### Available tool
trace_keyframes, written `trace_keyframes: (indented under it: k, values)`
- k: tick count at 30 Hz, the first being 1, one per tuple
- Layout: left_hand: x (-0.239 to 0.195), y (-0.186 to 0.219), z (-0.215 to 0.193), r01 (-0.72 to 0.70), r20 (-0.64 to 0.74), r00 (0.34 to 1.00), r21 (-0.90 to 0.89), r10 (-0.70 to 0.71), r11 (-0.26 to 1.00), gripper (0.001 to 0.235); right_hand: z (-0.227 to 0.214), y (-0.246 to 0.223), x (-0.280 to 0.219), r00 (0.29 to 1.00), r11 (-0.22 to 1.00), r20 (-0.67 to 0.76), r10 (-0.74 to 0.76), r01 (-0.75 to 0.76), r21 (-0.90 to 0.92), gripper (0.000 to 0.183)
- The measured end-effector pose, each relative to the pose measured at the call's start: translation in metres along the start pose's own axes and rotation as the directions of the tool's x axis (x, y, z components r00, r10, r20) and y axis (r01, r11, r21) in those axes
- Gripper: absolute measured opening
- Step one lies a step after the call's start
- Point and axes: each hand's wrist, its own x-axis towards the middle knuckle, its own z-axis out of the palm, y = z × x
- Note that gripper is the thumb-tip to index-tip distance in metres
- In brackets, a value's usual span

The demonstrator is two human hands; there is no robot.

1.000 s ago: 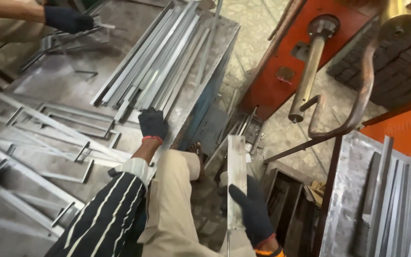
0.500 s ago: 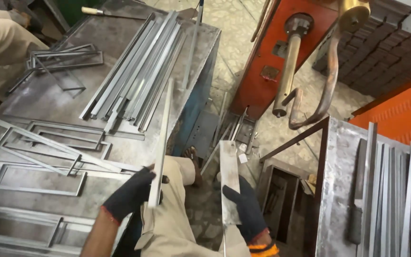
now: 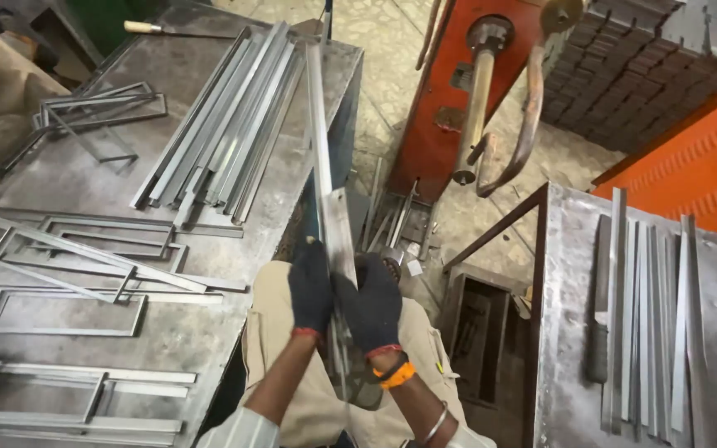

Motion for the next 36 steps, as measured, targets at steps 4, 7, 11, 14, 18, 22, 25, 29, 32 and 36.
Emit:
trace_keyframes:
  k: [4, 7, 11, 14, 18, 22, 25, 29, 32, 36]
  values:
    - [-0.028, -0.001, 0.005, -0.071, 0.084, 0.993, -0.072, 0.077, 0.995, 0.044, 0.0, -0.006, 0.02, 0.981, 0.989, -0.142, -0.132, 0.122, -0.081, 0.025]
    - [-0.049, 0.003, 0.004, -0.225, 0.088, 0.964, -0.225, 0.249, 0.948, 0.037, -0.017, -0.033, 0.035, 0.985, 0.996, -0.167, 0.053, -0.04, 0.081, 0.034]
    - [-0.063, 0.01, -0.003, -0.165, 0.159, 0.971, -0.079, 0.176, 0.983, 0.032, -0.028, -0.03, 0.052, 0.974, 0.955, -0.168, -0.149, 0.186, 0.231, 0.028]
    - [-0.051, -0.027, -0.005, -0.342, 0.153, 0.933, 0.097, 0.325, 0.935, 0.03, -0.033, -0.02, 0.05, 0.954, 0.951, -0.13, -0.27, 0.286, 0.119, 0.027]
    - [-0.007, 0.028, -0.013, -0.319, 0.076, 0.94, -0.156, 0.334, 0.935, 0.034, -0.032, -0.013, 0.031, 0.904, 0.909, -0.098, -0.417, 0.411, -0.074, 0.035]
    - [0.025, 0.047, -0.009, 0.048, 0.151, 0.988, -0.537, 0.04, 0.842, 0.034, -0.025, -0.016, 0.007, 0.97, 0.978, 0.136, -0.202, 0.206, -0.016, 0.036]
    - [0.041, 0.013, -0.012, 0.023, 0.073, 0.997, -0.455, 0.012, 0.89, 0.038, -0.013, -0.003, -0.007, 0.874, 0.871, 0.167, -0.457, 0.478, -0.118, 0.03]
    - [0.046, 0.016, -0.034, 0.308, 0.151, 0.95, -0.589, -0.273, 0.748, 0.045, -0.007, 0.011, -0.026, 0.911, 0.934, 0.395, -0.119, -0.032, 0.355, 0.037]
    - [0.055, 0.025, -0.046, 0.426, 0.223, 0.896, -0.678, -0.385, 0.599, 0.047, -0.005, -0.005, -0.033, 0.7, 0.685, 0.692, 0.178, -0.593, 0.424, 0.044]
    - [0.079, -0.032, -0.051, 0.421, 0.162, 0.896, -0.606, -0.414, 0.674, 0.052, 0.018, 0.031, -0.05, 0.342, 0.241, 0.921, 0.185, -0.925, 0.295, 0.067]
